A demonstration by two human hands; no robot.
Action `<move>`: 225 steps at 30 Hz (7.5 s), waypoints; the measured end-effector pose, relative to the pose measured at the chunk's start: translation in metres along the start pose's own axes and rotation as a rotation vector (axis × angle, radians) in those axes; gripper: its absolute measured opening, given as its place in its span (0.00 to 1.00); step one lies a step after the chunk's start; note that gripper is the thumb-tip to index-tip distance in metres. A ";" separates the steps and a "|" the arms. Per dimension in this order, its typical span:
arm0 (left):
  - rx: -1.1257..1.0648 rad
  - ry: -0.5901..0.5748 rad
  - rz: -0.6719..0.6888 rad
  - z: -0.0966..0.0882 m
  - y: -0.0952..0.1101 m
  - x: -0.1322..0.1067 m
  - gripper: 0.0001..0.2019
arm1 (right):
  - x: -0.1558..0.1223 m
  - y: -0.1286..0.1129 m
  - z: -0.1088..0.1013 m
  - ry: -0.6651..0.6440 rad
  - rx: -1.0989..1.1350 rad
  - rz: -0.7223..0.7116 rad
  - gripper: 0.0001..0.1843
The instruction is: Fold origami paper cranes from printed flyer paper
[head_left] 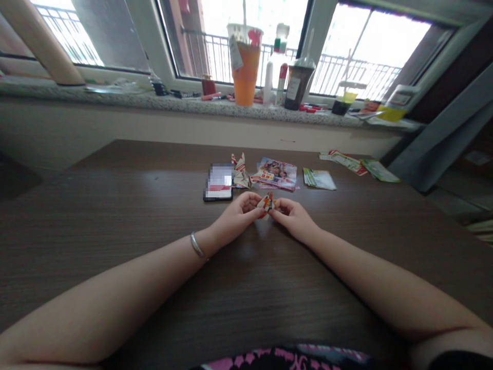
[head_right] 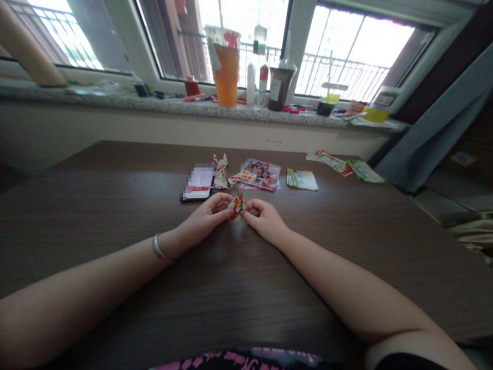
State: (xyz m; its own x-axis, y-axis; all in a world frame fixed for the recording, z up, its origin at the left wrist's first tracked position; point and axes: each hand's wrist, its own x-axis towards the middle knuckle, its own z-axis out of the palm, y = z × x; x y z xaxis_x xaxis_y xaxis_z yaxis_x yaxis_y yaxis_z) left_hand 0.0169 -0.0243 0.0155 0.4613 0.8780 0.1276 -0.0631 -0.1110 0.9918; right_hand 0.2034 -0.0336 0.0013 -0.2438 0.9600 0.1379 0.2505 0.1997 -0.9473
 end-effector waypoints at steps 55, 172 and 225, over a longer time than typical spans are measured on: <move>0.520 0.061 0.241 -0.009 -0.013 0.002 0.05 | 0.002 -0.001 0.000 -0.001 0.301 0.052 0.18; 0.151 0.063 0.076 -0.011 -0.002 0.004 0.10 | 0.002 0.003 0.001 0.127 0.240 0.013 0.15; 0.597 -0.048 0.055 -0.009 -0.002 0.004 0.19 | -0.001 -0.006 -0.001 0.098 -0.141 0.073 0.19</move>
State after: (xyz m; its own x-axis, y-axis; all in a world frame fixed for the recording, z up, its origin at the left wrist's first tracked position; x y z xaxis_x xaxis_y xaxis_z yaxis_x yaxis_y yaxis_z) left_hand 0.0109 -0.0170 0.0139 0.5115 0.8432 0.1654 0.4136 -0.4103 0.8128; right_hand 0.2033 -0.0357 0.0075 -0.1293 0.9861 0.1046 0.3950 0.1480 -0.9067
